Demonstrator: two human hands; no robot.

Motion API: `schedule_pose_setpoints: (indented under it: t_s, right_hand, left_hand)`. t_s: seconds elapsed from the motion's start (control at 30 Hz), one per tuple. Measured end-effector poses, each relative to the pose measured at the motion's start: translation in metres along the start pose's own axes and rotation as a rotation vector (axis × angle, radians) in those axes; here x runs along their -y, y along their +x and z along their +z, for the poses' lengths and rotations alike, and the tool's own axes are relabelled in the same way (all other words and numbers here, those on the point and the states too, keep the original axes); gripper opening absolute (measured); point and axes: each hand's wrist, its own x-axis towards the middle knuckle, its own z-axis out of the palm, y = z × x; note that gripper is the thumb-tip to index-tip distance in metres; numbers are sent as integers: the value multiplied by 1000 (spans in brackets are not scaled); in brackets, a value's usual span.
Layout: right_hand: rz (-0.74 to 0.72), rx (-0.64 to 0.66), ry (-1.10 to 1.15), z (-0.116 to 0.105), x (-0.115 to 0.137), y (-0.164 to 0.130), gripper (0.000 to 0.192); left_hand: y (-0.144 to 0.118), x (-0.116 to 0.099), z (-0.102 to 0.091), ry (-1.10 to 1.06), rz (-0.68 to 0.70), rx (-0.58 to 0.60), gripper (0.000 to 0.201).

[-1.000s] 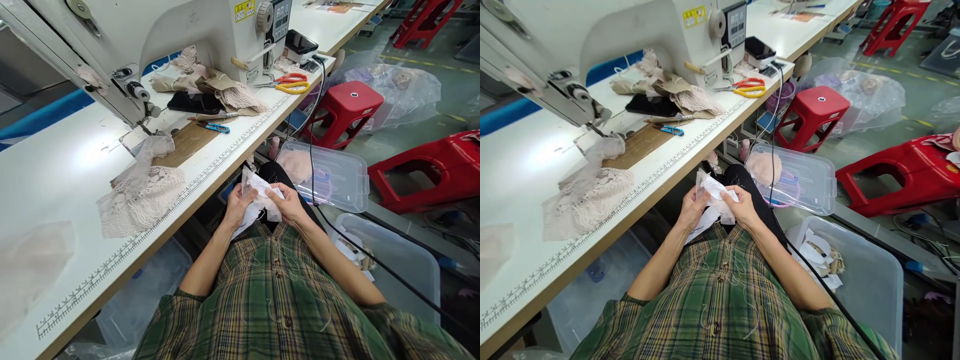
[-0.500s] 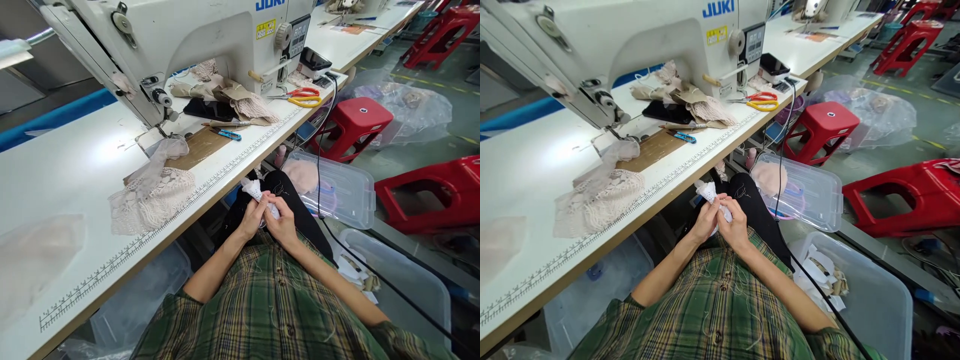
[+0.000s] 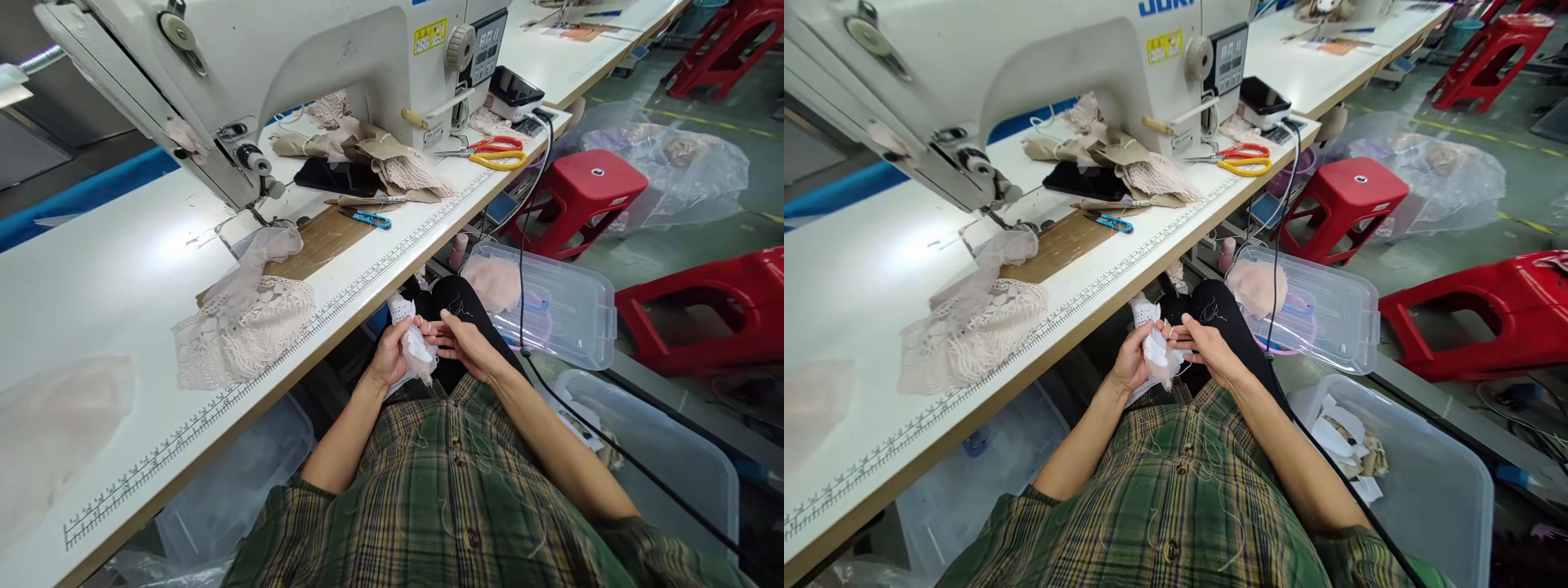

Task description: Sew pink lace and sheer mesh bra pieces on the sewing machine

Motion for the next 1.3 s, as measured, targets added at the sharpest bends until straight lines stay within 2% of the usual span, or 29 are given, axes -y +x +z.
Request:
schedule_pose_setpoints:
  t_s: [0.07,0.17,0.3,0.4,0.5,0.6,0.7,0.83,0.93,1.07,1.2,1.3]
  right_hand:
    - [134,106,105,0,-1,3,39]
    - [202,170,230,-1,-3,6,28]
    - [102,32,518,-4,0,7,9]
    - [-11,15,809,-7,6,4,13]
    - [-97,56,834,-9,10,-3,25]
    - [-215,35,593,-10,13,-8,32]
    - [-445,-93,263,-12,12,-12,28]
    - [-746,-198,-517,-6,-6,-17,30]
    - [-805,-218,-973,8,-31,-17,49]
    - [-871,-224,-1157,20,-45,-15,47]
    - [-908,-337,-1280,21,-36,-19,36]
    - [-892,-340,-1297,21,-30,-22,32]
  left_hand:
    - [-2,2,0,40,-15,42,29]
    - [-5,3,-1,109,-4,77,32]
    - [-8,1,-3,167,12,88,34]
    - [-8,0,-3,157,10,58,33]
    - [-6,2,-2,138,-1,42,31]
    - [-3,7,0,138,15,1,31]
    - [1,12,0,101,47,-80,27]
    - [5,19,1,-28,47,-137,24]
    - [4,21,8,-89,45,-112,24]
    - [-3,20,20,-60,-15,4,29]
    - [-7,15,26,39,-8,48,33]
    - [-9,11,27,156,8,82,38]
